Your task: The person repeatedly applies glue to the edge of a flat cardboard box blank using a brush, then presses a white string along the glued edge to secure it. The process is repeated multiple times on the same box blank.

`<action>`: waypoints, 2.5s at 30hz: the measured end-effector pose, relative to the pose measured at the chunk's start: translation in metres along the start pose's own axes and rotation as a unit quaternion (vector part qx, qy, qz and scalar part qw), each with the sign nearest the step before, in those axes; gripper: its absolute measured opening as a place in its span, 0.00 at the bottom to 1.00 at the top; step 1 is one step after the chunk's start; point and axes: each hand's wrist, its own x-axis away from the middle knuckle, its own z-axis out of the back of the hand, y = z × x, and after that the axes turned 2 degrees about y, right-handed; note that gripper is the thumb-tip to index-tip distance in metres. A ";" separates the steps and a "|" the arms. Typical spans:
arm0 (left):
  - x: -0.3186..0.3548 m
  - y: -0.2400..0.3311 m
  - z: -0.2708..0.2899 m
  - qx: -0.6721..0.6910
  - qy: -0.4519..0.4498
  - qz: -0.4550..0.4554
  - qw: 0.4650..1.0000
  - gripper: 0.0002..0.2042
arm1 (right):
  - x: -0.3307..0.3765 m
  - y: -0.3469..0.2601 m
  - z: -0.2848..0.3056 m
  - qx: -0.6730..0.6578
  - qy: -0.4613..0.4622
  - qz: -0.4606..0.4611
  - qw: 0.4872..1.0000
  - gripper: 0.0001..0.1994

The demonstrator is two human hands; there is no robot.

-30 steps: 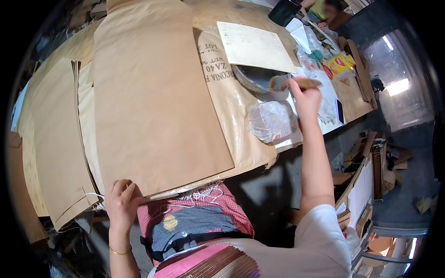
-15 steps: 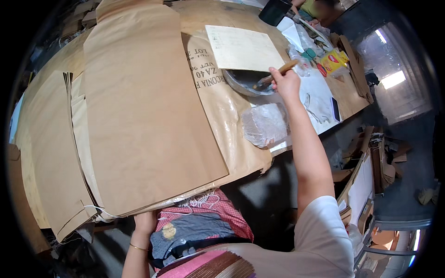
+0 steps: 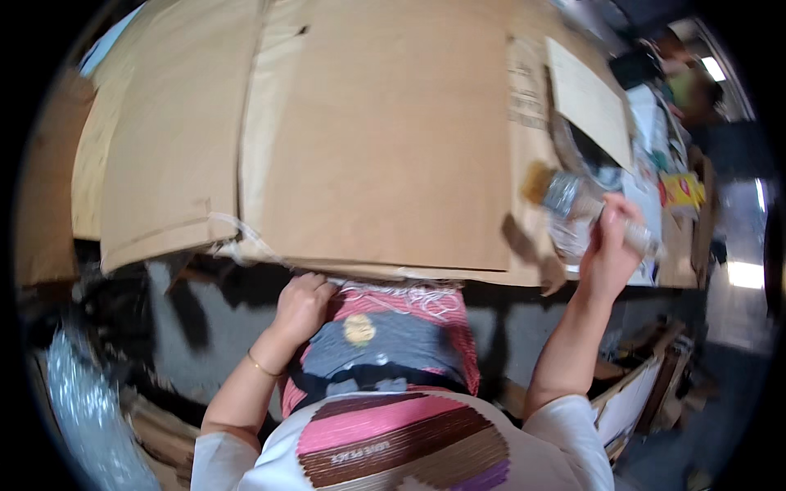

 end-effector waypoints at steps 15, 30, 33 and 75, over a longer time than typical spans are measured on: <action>0.003 -0.005 -0.002 -0.082 0.001 -0.002 0.997 0.03 | 0.091 -0.007 -0.134 0.111 -0.454 0.124 0.875 0.06; -0.017 0.028 0.059 -0.229 0.011 0.033 0.973 0.07 | 0.076 0.002 -0.086 0.236 -0.341 -0.041 0.909 0.06; -0.018 0.031 0.060 -0.224 -0.002 0.050 0.973 0.06 | 0.063 0.018 -0.047 0.292 -0.295 -0.035 0.909 0.08; -0.039 0.030 0.146 0.132 0.160 0.069 0.976 0.03 | 0.043 0.011 0.046 0.150 -0.330 -0.158 0.919 0.06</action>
